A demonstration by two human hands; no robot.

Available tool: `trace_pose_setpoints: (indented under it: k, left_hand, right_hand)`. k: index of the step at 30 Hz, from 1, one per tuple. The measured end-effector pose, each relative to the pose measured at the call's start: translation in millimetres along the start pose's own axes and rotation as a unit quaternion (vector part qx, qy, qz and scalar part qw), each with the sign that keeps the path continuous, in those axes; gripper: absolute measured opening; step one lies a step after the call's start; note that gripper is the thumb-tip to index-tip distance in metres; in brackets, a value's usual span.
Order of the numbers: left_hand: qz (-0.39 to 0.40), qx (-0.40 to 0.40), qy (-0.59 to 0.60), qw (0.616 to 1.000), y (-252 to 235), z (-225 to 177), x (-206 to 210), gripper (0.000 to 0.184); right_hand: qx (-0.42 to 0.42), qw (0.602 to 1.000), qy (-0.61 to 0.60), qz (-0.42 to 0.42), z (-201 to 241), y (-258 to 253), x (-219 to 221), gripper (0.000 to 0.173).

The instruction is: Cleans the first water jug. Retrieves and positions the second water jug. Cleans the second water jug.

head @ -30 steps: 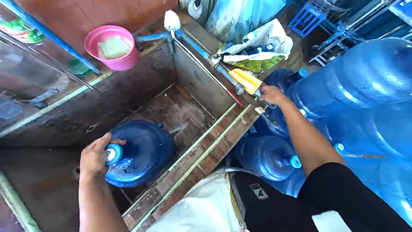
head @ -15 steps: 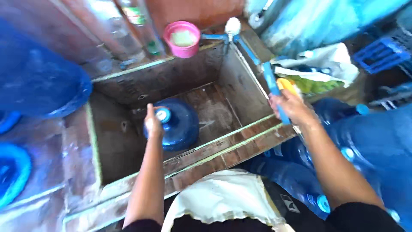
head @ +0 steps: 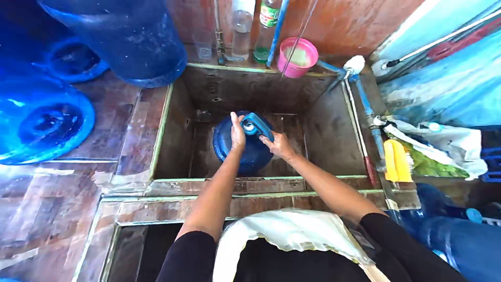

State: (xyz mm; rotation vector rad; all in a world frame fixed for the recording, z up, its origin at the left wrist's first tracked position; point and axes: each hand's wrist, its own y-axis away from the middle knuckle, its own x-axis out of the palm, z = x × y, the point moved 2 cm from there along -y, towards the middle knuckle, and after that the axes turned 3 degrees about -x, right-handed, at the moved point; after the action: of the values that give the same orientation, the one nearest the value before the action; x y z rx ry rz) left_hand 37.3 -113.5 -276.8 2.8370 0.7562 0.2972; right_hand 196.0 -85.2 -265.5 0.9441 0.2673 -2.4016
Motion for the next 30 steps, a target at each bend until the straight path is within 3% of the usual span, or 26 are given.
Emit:
trace_pose_setpoints:
  k: [2,5,8,10,12,14,16,20,23,25,28,30]
  left_hand:
    - [-0.008,0.008,-0.008,1.000,0,-2,2,0.082]
    - [-0.033,0.021,-0.026,0.999,9,-4,3,0.076]
    - [-0.028,0.054,-0.047,0.997,12,-2,4,0.072]
    - [0.011,0.080,-0.095,0.992,19,4,-6,0.061]
    - [0.083,0.089,-0.124,0.985,13,6,-18,0.050]
    - [0.087,0.079,-0.128,0.985,5,3,-21,0.044]
    - [0.084,0.067,-0.128,0.986,2,-5,-21,0.041]
    - [0.087,0.159,-0.167,0.969,8,-28,-13,0.039]
    - [0.116,0.242,-0.176,0.947,18,-48,0,0.039]
    - [0.154,0.201,-0.125,0.959,30,-55,17,0.037]
    - [0.187,-0.013,-0.059,0.980,57,-48,51,0.039]
    - [0.202,-0.140,-0.019,0.969,71,-32,70,0.049]
  right_hand:
    - [0.027,0.999,0.021,0.027,9,-2,-9,0.037]
    - [0.112,0.980,0.074,0.144,43,-4,-31,0.041]
    - [0.138,0.964,0.133,0.184,83,-13,-66,0.044]
    - [0.155,0.975,0.089,0.128,79,-4,-79,0.044]
    - [0.168,0.986,0.014,0.001,53,12,-103,0.045]
    - [0.198,0.970,-0.058,-0.127,18,53,-121,0.051]
    - [0.244,0.945,-0.042,-0.215,-9,110,-134,0.054]
    - [0.320,0.919,0.111,-0.201,-51,223,-147,0.059]
    - [0.413,0.868,0.122,-0.246,-77,281,-152,0.059]
    - [0.466,0.813,0.031,-0.348,-90,306,-156,0.057]
    - [0.512,0.736,-0.083,-0.435,-112,319,-157,0.060]
    - [0.527,0.726,-0.094,-0.432,-126,311,-164,0.066]
